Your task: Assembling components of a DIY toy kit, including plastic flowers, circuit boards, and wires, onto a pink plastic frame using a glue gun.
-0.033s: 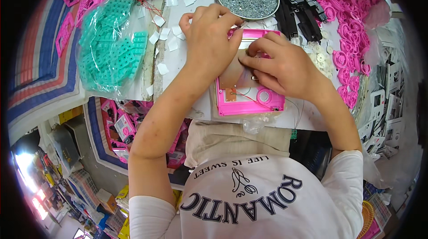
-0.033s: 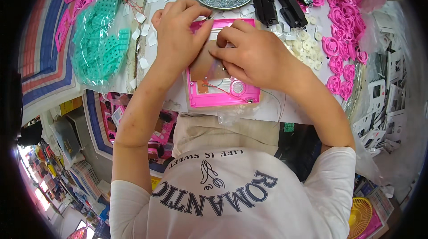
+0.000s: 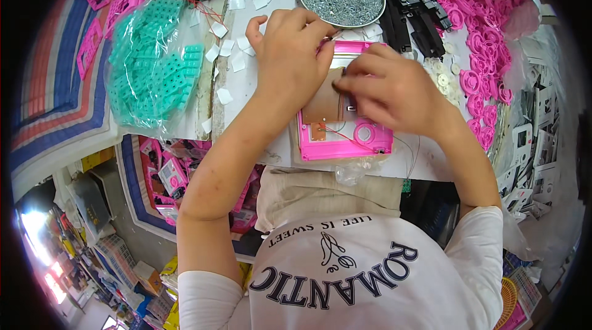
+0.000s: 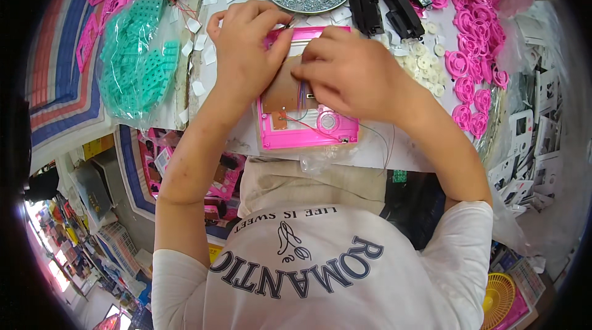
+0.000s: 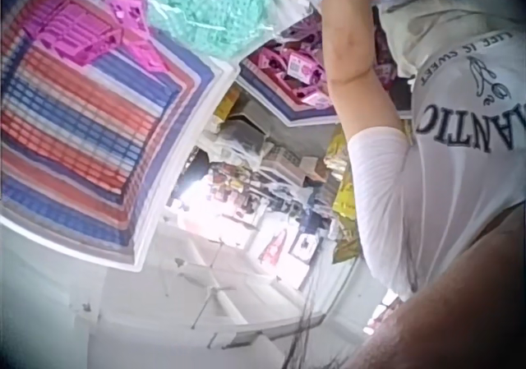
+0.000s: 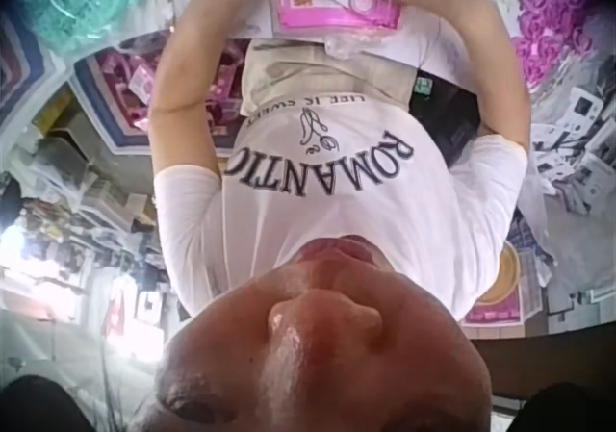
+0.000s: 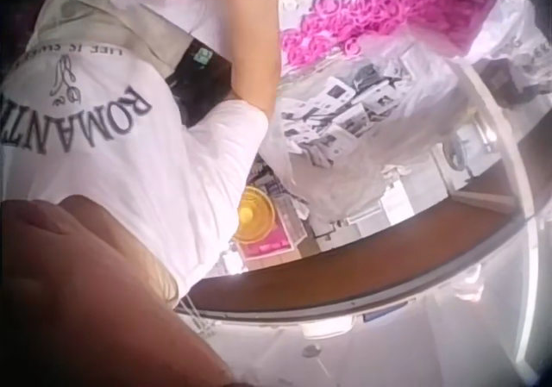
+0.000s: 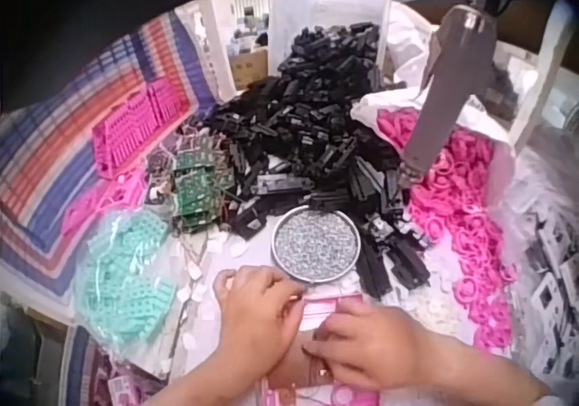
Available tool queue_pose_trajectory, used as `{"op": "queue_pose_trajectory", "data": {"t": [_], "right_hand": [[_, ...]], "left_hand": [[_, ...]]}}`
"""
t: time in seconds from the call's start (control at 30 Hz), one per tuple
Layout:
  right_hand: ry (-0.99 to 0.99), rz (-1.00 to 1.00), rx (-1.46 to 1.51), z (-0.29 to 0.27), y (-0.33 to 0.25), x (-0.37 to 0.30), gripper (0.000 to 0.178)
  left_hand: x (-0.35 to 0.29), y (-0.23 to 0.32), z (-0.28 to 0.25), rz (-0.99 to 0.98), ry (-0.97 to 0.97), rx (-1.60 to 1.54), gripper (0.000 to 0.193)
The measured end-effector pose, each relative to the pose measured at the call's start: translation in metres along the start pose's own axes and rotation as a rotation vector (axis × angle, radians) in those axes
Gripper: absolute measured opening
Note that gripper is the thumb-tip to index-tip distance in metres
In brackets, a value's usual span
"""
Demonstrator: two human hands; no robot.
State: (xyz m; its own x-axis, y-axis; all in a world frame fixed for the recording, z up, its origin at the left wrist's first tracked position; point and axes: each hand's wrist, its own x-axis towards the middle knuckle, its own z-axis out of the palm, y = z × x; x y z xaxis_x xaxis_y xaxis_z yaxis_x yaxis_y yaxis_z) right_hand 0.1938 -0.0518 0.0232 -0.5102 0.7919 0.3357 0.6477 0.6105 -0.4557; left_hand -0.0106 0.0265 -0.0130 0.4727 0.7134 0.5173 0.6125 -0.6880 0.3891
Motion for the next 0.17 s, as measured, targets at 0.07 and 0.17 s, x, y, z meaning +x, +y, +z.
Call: {"op": "queue_pose_trajectory", "data": {"t": [0.07,0.17], "right_hand": [[0.126,0.008,-0.009,-0.006,0.008,0.008,0.037],[0.304,0.106,-0.086,0.003,0.013,0.029,0.05]], "left_hand": [[-0.002,0.001,0.001,0.062,0.015,0.026,0.014],[-0.001,0.004,-0.002,0.09,-0.027,0.084,0.018]]}}
